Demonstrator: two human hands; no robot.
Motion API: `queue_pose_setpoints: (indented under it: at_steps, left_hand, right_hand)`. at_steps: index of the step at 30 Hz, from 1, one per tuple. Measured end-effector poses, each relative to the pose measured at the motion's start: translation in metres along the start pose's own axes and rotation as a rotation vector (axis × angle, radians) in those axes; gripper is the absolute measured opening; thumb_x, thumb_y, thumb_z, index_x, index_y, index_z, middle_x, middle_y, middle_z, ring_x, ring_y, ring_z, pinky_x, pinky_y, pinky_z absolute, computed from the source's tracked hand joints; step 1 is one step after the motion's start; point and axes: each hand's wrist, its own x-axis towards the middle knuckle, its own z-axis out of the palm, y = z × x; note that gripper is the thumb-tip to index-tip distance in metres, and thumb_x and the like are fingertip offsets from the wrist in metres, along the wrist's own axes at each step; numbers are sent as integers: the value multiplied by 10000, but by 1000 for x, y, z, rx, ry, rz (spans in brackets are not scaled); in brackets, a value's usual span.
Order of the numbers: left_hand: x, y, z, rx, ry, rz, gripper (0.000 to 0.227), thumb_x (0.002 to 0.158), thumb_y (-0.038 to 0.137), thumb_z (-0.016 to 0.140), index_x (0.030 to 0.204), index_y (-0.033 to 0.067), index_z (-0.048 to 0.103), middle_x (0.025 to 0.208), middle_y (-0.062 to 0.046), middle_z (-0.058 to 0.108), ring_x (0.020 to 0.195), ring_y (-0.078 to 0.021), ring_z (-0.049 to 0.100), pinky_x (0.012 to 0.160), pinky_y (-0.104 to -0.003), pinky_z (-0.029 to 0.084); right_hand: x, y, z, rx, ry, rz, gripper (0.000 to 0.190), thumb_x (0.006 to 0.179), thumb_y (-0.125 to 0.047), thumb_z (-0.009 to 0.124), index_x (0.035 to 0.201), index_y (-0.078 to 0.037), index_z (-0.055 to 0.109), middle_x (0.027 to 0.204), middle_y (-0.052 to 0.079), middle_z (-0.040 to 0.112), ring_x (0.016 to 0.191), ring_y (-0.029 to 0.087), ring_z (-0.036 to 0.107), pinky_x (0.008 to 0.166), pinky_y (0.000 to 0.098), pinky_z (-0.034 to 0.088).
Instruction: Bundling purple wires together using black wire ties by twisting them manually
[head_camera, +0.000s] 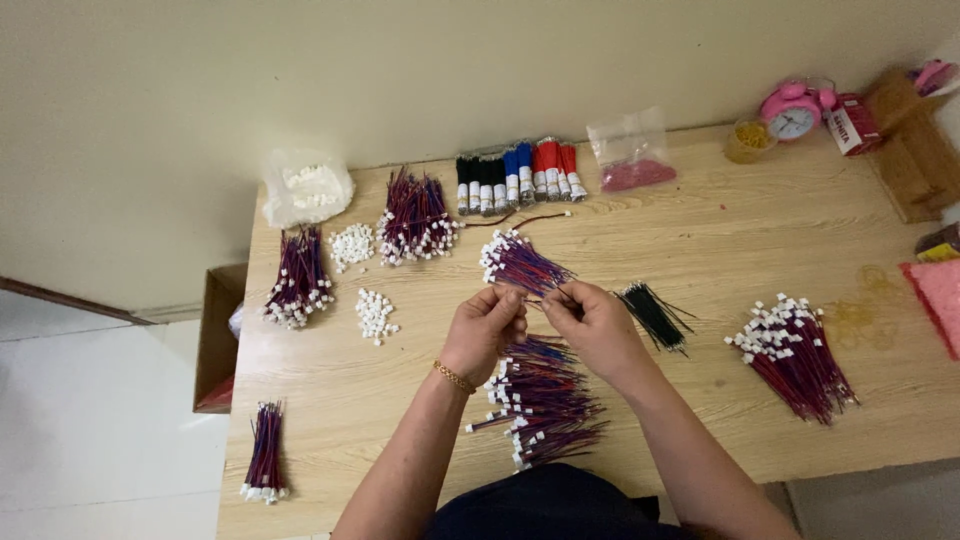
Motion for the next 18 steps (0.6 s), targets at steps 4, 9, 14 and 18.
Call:
queue_pose_setpoints:
  at_steps: [4,9,14,18]
  left_hand:
    - [-5,5,3,-113,-10,-70,166,928,177,656,976,18,639,732,-50,614,610,-127,641,516,-228,571]
    - [-4,3,3,-162,-43,-117,150,934,198,653,941,53,615,748,-54,626,627,-132,651,519,-233,570]
    - [-3,1,2,-141,-67,-108,200,924,220,667,979,31,633,742,-59,628,611,-131,654,514,-240,580]
    - [-2,0,2,-122,-71,-107,207,931,213,658,999,20,628,745,-62,626,611,-130,653,518,-245,590]
  right_hand:
    - [-7,-30,-5,-175,19,-61,74,807,-103,711,853,-47,727,655,114,653,610,198,609,562,319,491]
    - [-5,-27,-4,-275,49,-109,71,793,-178,748,814,-110,743,664,64,647,622,158,619,572,276,503]
    - [-5,-23,-4,-342,59,-150,92,810,-189,720,830,-100,729,693,116,653,661,261,656,599,346,517]
    - [-7,-27,-4,-439,78,-163,121,802,-269,726,824,-150,724,709,70,664,697,240,674,615,343,525]
